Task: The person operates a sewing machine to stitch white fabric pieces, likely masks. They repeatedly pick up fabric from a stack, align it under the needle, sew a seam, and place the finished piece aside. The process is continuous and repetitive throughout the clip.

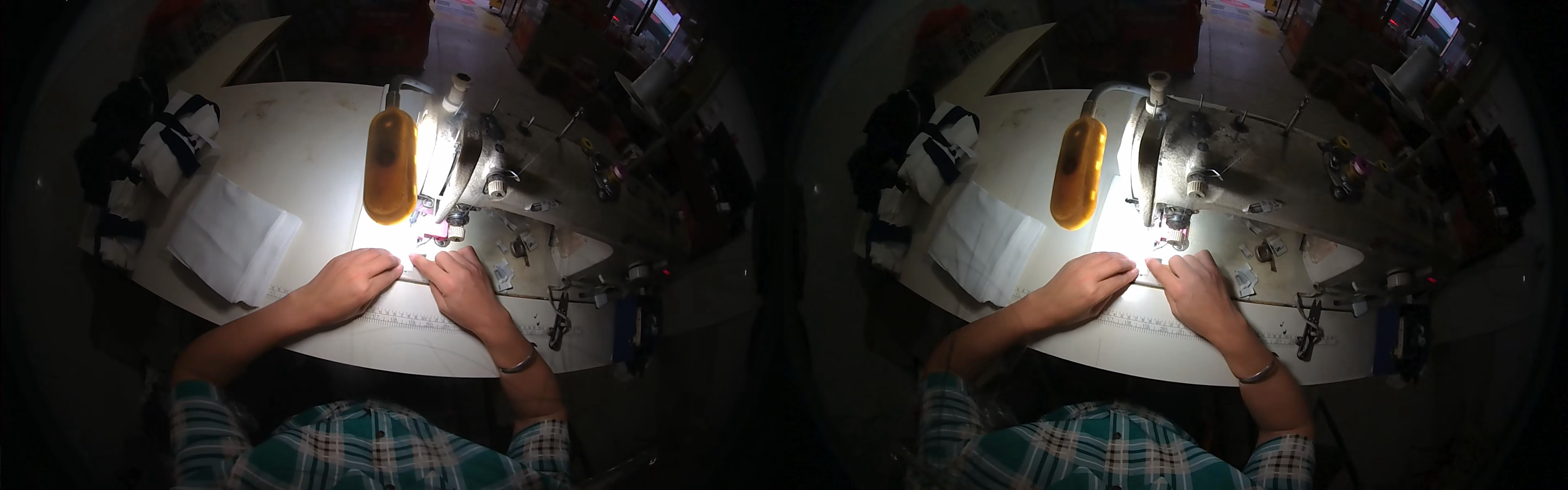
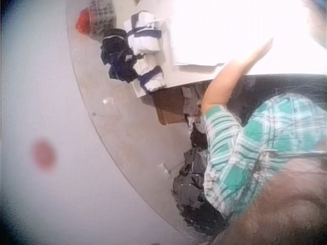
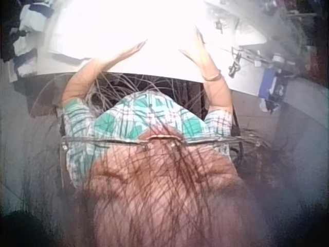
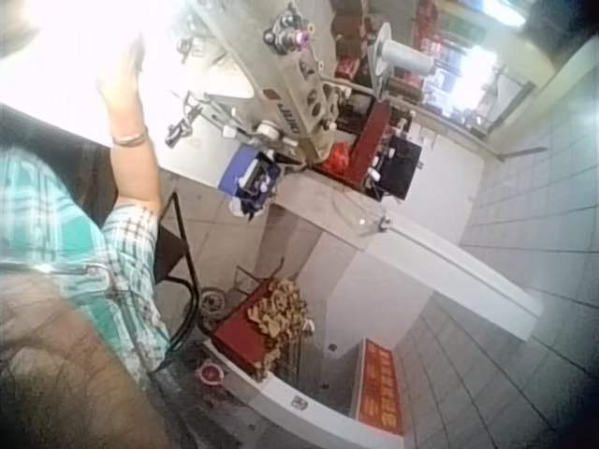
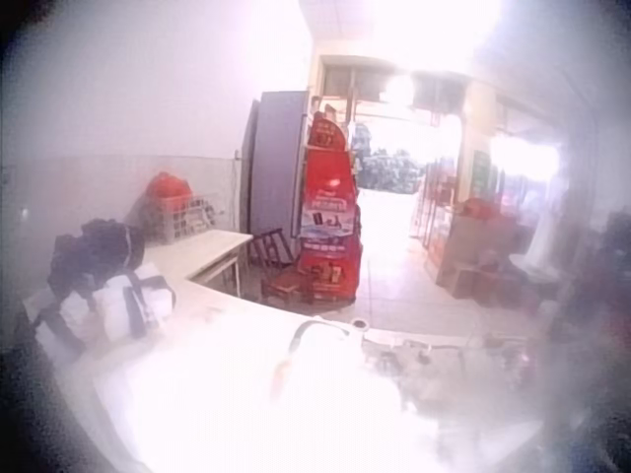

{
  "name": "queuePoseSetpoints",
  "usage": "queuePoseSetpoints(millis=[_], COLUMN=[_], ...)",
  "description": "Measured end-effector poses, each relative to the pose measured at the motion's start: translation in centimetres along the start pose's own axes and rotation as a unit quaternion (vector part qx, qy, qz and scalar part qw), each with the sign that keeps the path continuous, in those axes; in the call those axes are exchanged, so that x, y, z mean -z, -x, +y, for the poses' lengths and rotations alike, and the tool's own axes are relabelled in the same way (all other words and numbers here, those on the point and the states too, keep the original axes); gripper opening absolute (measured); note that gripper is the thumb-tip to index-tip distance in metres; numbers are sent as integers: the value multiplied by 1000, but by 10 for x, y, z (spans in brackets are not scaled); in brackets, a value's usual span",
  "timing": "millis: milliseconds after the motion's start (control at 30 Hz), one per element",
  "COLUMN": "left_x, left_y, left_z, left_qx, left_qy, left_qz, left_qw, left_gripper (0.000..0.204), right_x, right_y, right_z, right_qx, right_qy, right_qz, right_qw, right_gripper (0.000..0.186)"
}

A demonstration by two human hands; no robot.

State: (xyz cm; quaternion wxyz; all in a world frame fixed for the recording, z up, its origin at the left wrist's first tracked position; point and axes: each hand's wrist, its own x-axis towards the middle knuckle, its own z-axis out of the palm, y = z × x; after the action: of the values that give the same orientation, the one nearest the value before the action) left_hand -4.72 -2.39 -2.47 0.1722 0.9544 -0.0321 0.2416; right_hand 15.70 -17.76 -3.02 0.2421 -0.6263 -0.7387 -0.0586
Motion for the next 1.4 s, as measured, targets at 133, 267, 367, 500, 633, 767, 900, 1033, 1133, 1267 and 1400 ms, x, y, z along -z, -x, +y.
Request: queuePoseSetpoints(millis=[133, 267, 367, 500, 633, 767, 900, 1033, 1133, 1267, 1400], left_x=[0, -1, -1, -5, -9, -11, -16, -19, -15, -21, -21], left_y=[-4, -5, -7, -10, -13, -17, -18, -22, -27, -29, -33], left_z=[-3, -7, -10, -16, -23, -27, -33, -38, -36, -41, -45], left_qx=[9, 19, 27, 32, 35, 47, 54, 72, 70, 79, 94], left_qy=[-6, -11, -14, -32, -52, -67, -77, -74, -100, -117, -136], left_qz=[-3, -2, -6, -3, 0, -12, -9, -11, -19, -20, -37], left_qw=[1000, 1000, 1000, 999, 998, 997, 996, 995, 992, 990, 986], left_gripper=[27, 30, 32, 30, 28, 28, 30, 33, 35, 36, 35], right_x=[0, 1, 1, 0, 0, 1, 1, 1, 0, 2, 2], right_y=[0, 0, -1, -1, -1, -1, -1, 0, 1, 2, 2], right_z=[0, 0, -1, -1, -1, -1, -1, -2, 0, -1, 0], right_qx=[-4, -4, -6, -12, -18, -20, -22, -24, -22, -40, -42], right_qy=[-2, -3, -2, -1, -1, -5, -9, -13, -12, -28, -32], right_qz=[-3, -5, -3, -2, -7, -6, -5, -3, -3, -13, -19], right_qw=[1000, 1000, 1000, 1000, 1000, 1000, 1000, 1000, 1000, 999, 998], right_gripper=[36, 36, 36, 36, 36, 37, 38, 38, 39, 40, 40])
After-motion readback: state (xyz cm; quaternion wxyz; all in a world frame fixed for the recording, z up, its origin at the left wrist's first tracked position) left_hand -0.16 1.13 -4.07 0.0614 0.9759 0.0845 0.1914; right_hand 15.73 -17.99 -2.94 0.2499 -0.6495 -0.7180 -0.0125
